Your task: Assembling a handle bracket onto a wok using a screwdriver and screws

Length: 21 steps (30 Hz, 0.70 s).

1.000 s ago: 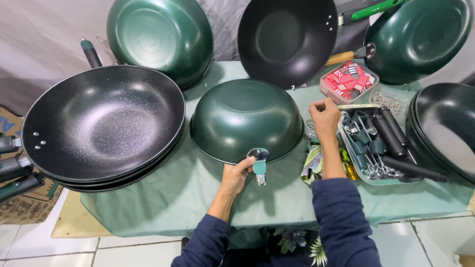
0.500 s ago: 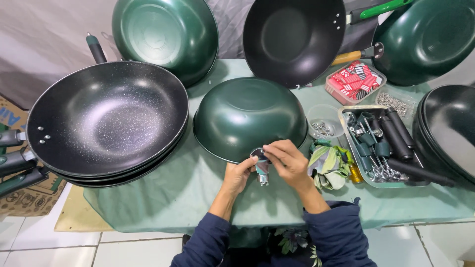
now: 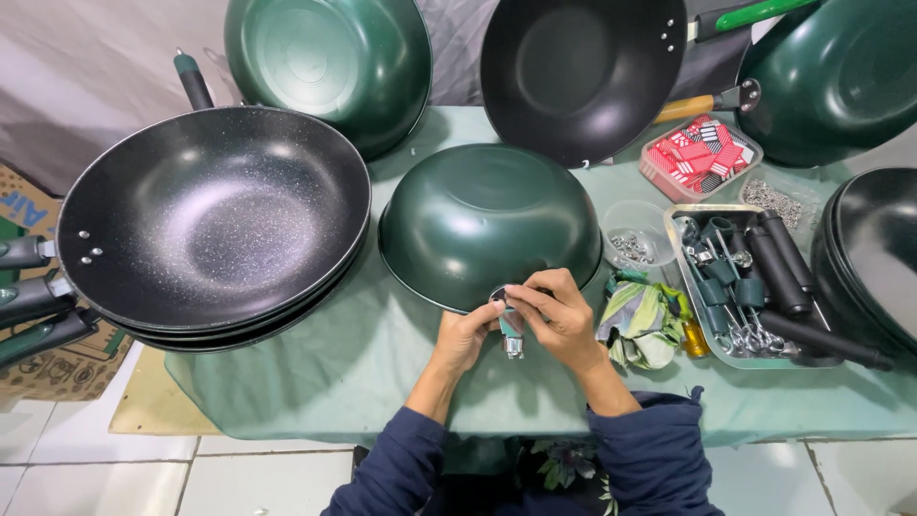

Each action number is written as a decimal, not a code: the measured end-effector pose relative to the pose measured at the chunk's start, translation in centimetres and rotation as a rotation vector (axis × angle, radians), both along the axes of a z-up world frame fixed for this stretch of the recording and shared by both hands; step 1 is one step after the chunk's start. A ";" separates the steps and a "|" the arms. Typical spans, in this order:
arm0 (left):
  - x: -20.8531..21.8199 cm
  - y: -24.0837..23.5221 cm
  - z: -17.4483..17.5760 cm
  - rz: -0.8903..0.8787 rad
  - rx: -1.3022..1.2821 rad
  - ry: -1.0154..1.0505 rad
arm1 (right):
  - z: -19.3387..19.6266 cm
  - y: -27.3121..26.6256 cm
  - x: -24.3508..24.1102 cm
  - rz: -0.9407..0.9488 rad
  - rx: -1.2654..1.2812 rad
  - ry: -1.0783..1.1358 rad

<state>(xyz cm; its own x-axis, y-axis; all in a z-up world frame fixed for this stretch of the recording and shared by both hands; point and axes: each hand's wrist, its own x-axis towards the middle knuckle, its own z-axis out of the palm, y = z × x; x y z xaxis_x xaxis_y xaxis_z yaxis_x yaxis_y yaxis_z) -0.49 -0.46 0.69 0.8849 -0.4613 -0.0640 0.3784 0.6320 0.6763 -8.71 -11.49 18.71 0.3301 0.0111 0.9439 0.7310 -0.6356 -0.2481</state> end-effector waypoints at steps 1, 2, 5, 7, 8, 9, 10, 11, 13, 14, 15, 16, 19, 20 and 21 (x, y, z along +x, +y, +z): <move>-0.6 0.5 2.3 0.001 0.001 0.001 | -0.1 -0.1 0.0 0.001 0.001 0.001; -1.2 1.0 4.6 0.002 -0.001 -0.002 | -0.2 -0.2 0.1 0.000 -0.012 -0.003; -2.2 1.6 7.9 0.001 -0.006 -0.003 | -0.7 -0.4 0.2 -0.008 -0.020 -0.004; -2.2 1.6 8.1 -0.001 -0.011 0.001 | -1.0 -0.5 0.3 -0.013 -0.016 0.001; -2.1 1.6 7.7 -0.001 -0.008 0.001 | -1.2 -0.5 0.3 -0.026 -0.016 -0.001; -2.0 1.6 7.2 -0.002 -0.006 0.002 | -1.4 -0.6 0.3 -0.039 -0.016 -0.002; -1.6 1.3 5.7 -0.002 -0.006 0.003 | -1.5 -0.6 0.3 -0.039 -0.016 -0.001; -1.1 1.0 4.2 -0.001 -0.006 0.000 | -1.5 -0.6 0.3 -0.058 -0.018 -0.004; -1.3 1.1 4.9 0.000 -0.007 -0.004 | -1.7 -0.7 0.4 -0.077 -0.021 -0.007; -1.9 1.5 6.9 0.001 -0.009 -0.011 | -1.9 -0.8 0.4 -0.096 -0.030 -0.015; -2.5 1.9 9.0 0.003 -0.011 -0.019 | -2.0 -0.9 0.4 -0.115 -0.040 -0.022; -2.6 1.9 9.3 0.003 -0.012 -0.018 | -2.1 -0.9 0.4 -0.115 -0.041 -0.022; -2.9 1.8 10.0 0.006 -0.019 -0.013 | -2.3 -1.0 0.5 -0.142 -0.049 -0.024; -2.9 1.8 10.1 0.006 -0.021 -0.013 | -2.4 -1.1 0.5 -0.168 -0.054 -0.026; -3.0 1.8 10.2 0.006 -0.023 -0.013 | -2.6 -1.2 0.5 -0.194 -0.060 -0.027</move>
<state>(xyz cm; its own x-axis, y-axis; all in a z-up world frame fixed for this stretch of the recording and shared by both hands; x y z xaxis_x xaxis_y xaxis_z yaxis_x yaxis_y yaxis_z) -3.48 1.36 10.87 0.8884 -0.4572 -0.0415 0.3655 0.6497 0.6666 -8.16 -12.65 16.15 0.3058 0.0065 0.9521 0.5995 -0.7782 -0.1872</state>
